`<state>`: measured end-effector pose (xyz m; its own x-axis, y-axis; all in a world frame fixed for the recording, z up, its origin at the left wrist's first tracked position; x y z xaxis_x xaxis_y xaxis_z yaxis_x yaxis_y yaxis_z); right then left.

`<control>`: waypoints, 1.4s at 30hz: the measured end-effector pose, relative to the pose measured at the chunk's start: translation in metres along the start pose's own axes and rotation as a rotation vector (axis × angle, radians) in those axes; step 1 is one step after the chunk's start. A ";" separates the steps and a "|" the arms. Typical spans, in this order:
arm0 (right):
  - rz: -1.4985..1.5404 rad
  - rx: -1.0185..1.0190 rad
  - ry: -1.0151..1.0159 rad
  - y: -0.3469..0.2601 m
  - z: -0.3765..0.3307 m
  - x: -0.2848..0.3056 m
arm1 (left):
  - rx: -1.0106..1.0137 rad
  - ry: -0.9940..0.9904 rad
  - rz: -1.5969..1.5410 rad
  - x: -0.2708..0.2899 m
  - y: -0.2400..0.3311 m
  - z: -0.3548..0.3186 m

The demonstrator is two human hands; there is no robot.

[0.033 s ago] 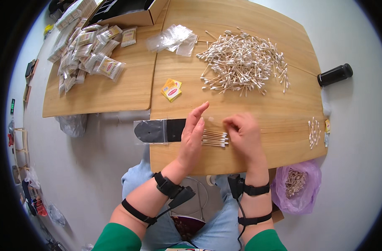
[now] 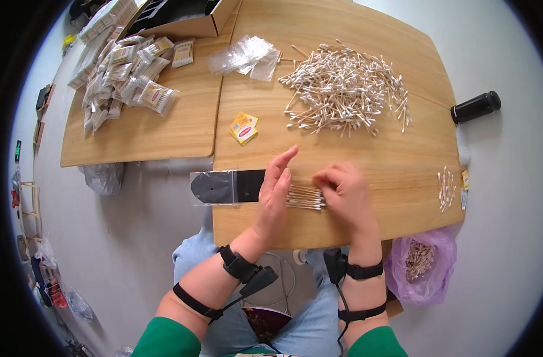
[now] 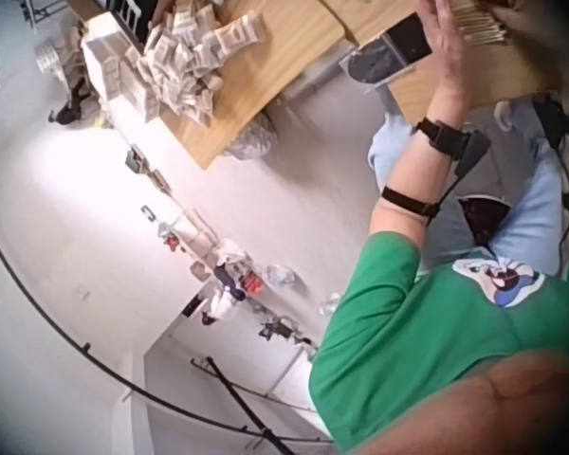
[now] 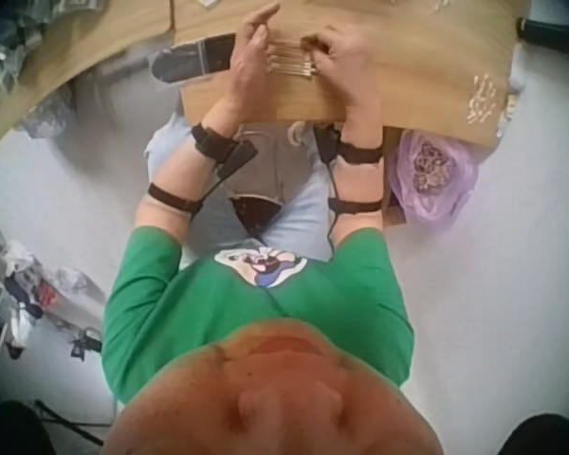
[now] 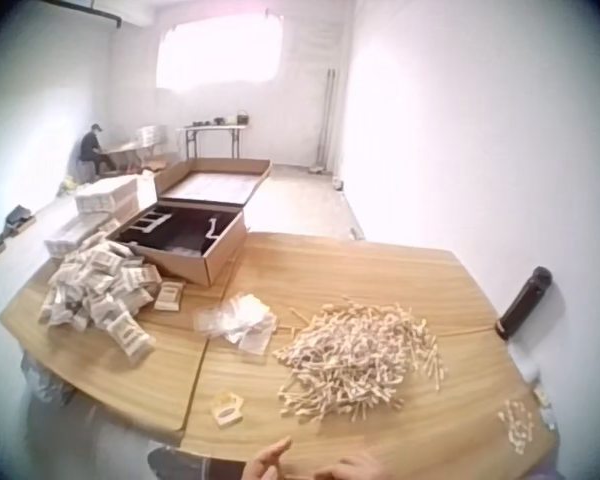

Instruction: Manually organizing and packing cotton swabs into plastic bags.

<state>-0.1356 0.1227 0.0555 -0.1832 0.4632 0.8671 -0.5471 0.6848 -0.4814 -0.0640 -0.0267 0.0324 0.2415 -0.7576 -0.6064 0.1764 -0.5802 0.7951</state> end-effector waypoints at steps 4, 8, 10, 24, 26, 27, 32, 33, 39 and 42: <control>0.295 -0.247 -0.003 0.014 -0.001 -0.006 | 0.012 0.001 -0.034 -0.005 -0.004 -0.002; -0.244 -0.159 0.283 0.023 0.013 0.002 | 0.033 -0.011 0.109 -0.005 -0.003 0.003; -0.347 -0.182 0.282 0.025 0.018 -0.003 | 0.027 -0.034 0.172 -0.003 -0.003 0.004; 0.129 -0.166 0.129 0.009 -0.010 -0.001 | 0.013 0.057 0.267 0.003 0.007 0.012; 0.184 -0.249 0.112 0.005 -0.009 -0.003 | 0.003 0.064 0.269 0.003 0.006 0.014; 0.239 -0.333 0.099 0.005 -0.009 -0.004 | -0.009 0.067 0.273 0.003 0.006 0.014; 0.064 -0.252 0.156 0.005 -0.002 -0.004 | -0.022 0.075 0.305 0.006 0.003 0.016; -0.016 -0.211 0.154 0.003 0.000 -0.005 | -0.045 0.068 0.338 0.005 0.004 0.016; -0.059 -0.131 0.095 0.000 0.000 -0.001 | -0.095 -0.054 0.543 0.002 0.003 0.018; -0.017 -0.145 0.080 -0.001 -0.001 -0.001 | -0.187 -0.142 0.685 0.006 0.002 0.021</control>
<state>-0.1346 0.1222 0.0550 -0.1062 0.4899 0.8653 -0.4250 0.7644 -0.4849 -0.0819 -0.0386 0.0298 0.2321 -0.9717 0.0431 0.1930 0.0894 0.9771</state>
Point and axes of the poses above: each hand's wrist, its own z-axis towards the middle knuckle, its own x-axis out of the back of the hand, y = z × x, the point moved 2 cm from there along z, towards the middle knuckle, and after that the axes turned 15 degrees about -z, right-handed, at the moved point
